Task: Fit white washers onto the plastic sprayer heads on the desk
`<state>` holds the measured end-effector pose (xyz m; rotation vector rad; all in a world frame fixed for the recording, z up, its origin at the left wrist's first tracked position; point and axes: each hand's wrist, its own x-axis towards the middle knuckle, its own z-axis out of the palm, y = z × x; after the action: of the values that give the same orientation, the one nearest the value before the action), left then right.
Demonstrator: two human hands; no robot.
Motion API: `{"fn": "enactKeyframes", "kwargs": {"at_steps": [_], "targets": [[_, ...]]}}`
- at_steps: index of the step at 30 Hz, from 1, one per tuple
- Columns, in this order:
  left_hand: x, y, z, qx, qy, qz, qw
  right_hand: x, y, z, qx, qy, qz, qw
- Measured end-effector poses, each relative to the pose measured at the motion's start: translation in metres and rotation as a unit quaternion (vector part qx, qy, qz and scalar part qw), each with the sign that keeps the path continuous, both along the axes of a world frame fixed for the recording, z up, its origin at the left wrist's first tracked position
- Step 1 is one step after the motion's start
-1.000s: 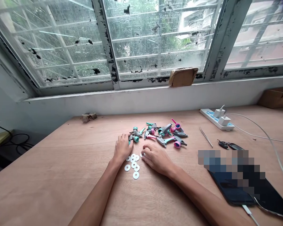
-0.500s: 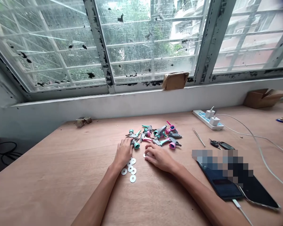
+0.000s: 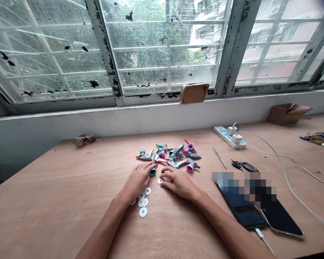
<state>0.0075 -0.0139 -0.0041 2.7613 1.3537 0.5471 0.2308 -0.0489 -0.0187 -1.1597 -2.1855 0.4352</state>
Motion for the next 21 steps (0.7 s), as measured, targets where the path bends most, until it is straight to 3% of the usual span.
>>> {"fn": "enactKeyframes", "kwargs": {"at_steps": [11,15,21], "targets": [[0.005,0.0,0.005,0.024,0.054,0.03,0.998,-0.008,-0.005,0.007,-0.028,0.016,-0.029,0.999],[0.004,0.001,0.003,0.046,0.015,0.042,0.998,-0.009,-0.003,0.005,-0.055,0.045,-0.061,0.996],[-0.002,-0.003,0.013,0.045,-0.106,0.054,0.992,-0.01,0.0,0.002,-0.082,0.105,-0.092,0.987]]}}
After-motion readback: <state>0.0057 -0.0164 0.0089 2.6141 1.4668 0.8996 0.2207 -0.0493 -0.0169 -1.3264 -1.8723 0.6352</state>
